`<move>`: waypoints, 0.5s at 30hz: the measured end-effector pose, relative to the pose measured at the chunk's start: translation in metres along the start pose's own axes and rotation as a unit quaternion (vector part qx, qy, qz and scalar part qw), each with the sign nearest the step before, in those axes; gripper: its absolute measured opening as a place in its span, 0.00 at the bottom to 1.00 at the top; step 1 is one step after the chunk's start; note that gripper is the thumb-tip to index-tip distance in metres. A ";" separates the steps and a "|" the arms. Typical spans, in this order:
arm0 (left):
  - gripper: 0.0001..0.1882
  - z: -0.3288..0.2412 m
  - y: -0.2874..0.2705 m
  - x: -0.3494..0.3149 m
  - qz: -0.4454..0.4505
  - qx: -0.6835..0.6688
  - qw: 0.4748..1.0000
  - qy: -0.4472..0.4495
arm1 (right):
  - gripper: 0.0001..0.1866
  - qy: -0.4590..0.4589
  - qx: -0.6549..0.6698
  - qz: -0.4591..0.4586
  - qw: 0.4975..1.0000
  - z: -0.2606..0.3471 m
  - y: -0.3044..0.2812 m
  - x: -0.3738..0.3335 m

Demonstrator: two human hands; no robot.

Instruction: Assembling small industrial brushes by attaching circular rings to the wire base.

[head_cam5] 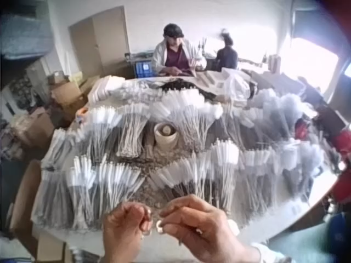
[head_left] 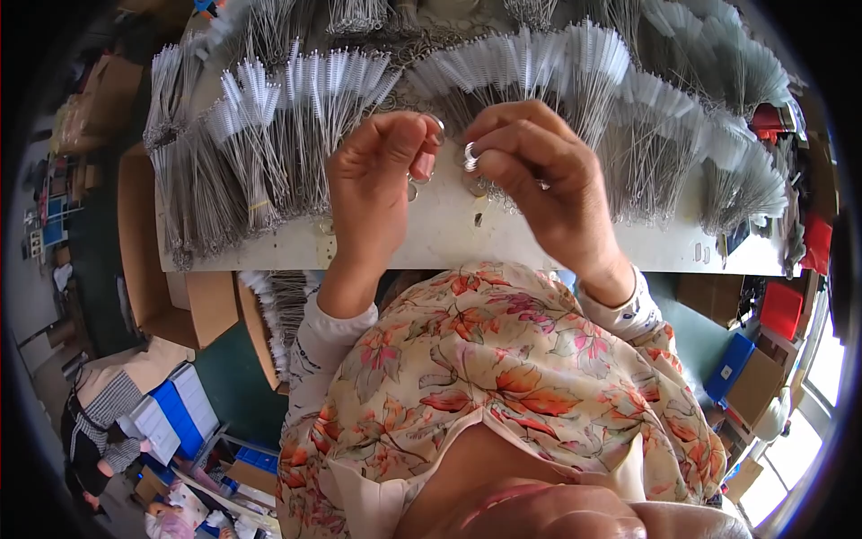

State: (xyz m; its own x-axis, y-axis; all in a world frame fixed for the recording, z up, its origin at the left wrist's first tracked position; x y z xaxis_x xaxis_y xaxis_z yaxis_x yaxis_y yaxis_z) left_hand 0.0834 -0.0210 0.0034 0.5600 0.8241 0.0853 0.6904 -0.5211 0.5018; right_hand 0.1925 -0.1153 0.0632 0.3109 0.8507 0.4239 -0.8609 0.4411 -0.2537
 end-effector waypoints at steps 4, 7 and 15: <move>0.08 -0.004 0.002 -0.011 -0.007 0.032 0.999 0.019 | 0.03 0.018 0.052 0.020 0.998 0.002 0.021 0.000; 0.06 -0.003 0.002 -0.012 -0.017 -0.007 0.999 -0.026 | 0.03 -0.002 0.009 0.037 0.999 0.010 0.022 0.001; 0.16 -0.064 0.035 -0.027 0.109 0.429 0.812 0.380 | 0.02 0.032 0.098 0.084 0.991 0.011 0.019 -0.002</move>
State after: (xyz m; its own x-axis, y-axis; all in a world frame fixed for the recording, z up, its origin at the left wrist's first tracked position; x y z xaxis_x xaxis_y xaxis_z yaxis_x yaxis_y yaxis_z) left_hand 0.0630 -0.0476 0.0737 0.4918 0.4204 0.7625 0.8606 -0.3676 -0.3524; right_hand 0.1711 -0.1115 0.0670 0.1764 0.9266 0.3322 -0.9624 0.2332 -0.1392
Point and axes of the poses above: each hand's wrist, its own x-axis towards the middle knuckle, its own y-axis out of the palm, z = x × y, the point moved 7 cm from there along x, towards the middle knuckle, and after that the axes turned 2 degrees about -z, right-handed, at the moved point
